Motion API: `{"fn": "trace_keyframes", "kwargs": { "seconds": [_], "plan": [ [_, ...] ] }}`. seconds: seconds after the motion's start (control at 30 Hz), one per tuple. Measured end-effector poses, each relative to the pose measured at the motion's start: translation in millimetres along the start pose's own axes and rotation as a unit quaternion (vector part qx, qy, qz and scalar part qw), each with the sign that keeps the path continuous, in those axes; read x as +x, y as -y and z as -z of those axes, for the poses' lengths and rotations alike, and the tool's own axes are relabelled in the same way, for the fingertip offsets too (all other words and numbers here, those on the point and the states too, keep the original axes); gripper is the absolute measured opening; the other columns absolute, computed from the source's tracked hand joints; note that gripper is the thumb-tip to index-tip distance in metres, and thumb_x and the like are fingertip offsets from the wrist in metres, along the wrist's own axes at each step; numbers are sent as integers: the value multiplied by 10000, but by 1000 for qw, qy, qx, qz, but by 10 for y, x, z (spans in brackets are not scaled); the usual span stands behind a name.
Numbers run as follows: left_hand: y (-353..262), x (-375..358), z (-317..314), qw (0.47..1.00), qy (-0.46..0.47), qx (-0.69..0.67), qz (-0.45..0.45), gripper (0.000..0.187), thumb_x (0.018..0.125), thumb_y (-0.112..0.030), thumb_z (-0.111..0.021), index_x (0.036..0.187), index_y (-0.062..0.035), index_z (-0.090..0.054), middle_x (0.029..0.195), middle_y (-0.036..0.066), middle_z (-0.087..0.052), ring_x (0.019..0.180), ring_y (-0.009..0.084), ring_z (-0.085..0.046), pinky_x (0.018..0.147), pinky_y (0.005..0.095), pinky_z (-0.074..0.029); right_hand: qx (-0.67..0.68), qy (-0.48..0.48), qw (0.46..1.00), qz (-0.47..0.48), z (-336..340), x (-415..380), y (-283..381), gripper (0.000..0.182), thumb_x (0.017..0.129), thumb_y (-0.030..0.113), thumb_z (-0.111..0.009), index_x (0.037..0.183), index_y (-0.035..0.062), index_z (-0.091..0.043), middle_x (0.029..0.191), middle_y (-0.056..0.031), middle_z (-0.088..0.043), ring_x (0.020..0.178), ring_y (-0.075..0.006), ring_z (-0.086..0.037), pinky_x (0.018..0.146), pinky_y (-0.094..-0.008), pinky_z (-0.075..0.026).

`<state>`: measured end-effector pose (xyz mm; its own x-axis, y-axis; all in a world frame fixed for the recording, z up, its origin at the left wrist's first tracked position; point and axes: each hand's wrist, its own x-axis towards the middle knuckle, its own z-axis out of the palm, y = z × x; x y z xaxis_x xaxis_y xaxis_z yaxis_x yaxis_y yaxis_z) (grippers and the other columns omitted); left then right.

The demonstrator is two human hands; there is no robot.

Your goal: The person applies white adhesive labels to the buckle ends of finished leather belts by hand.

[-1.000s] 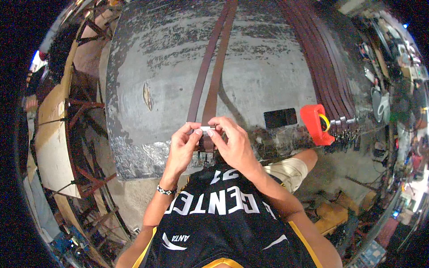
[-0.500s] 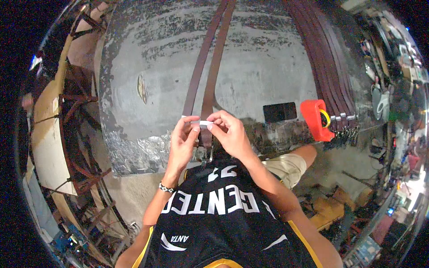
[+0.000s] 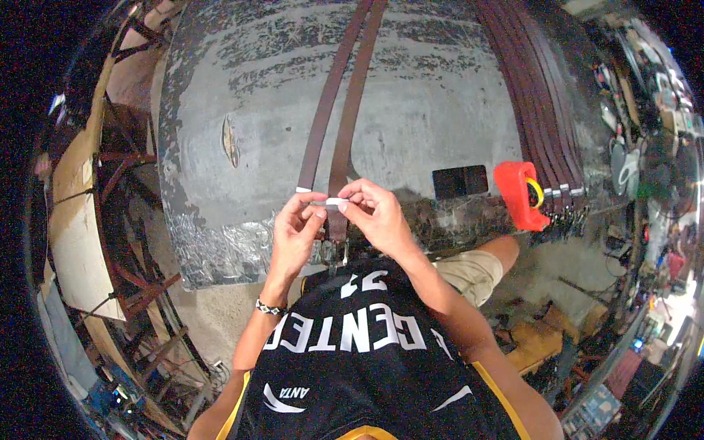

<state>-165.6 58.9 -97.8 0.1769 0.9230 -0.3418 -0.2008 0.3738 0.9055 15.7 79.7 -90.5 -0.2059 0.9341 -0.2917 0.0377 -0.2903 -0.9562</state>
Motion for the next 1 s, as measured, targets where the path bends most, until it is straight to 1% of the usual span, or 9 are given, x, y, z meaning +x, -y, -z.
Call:
{"fn": "trace_keyframes", "kwargs": {
  "seconds": [0.3,0.47,0.77,0.87,0.97,1.0],
  "plan": [
    [31,27,36,999,8,-22,22,208,959,-100,-600,1161,-56,-575,920,-9,-661,803,54,-598,631,215,-505,-8,8,1000,-5,30,4,10,127,905,40,-650,1021,14,-604,792,29,-584,709,-38,-515,598,-202,-408],
    [-3,24,40,998,7,-45,32,196,947,-87,-608,1139,-59,-580,912,-9,-652,803,62,-598,641,229,-521,1,23,1000,-3,26,4,12,149,912,48,-642,1046,16,-585,775,15,-585,687,-44,-520,591,-215,-420],
    [-57,17,14,1000,-2,-11,14,157,929,-60,-619,1084,-54,-593,900,-12,-629,806,69,-587,664,258,-554,12,34,999,-13,41,16,52,139,914,65,-649,1020,22,-570,746,8,-585,659,-54,-527,564,-228,-438],
    [-77,1,5,999,6,-35,39,154,931,-69,-621,1080,-50,-592,902,2,-636,833,75,-595,685,254,-551,12,26,1000,-8,36,6,33,127,916,68,-648,1003,20,-570,742,9,-584,653,-54,-526,561,-225,-438],
    [-43,6,48,997,31,-53,41,212,902,-28,-648,1103,-42,-581,933,21,-646,882,90,-609,756,255,-543,13,10,1000,-7,19,-14,-5,116,918,69,-646,989,18,-570,740,8,-586,642,-54,-526,557,-218,-434],
    [-51,7,32,998,38,-53,25,244,888,-12,-662,1115,-41,-576,944,24,-648,894,94,-612,777,254,-536,14,5,1000,-8,17,-18,-11,112,919,70,-645,984,17,-570,740,7,-587,638,-54,-526,555,-216,-433]
  ]
}}
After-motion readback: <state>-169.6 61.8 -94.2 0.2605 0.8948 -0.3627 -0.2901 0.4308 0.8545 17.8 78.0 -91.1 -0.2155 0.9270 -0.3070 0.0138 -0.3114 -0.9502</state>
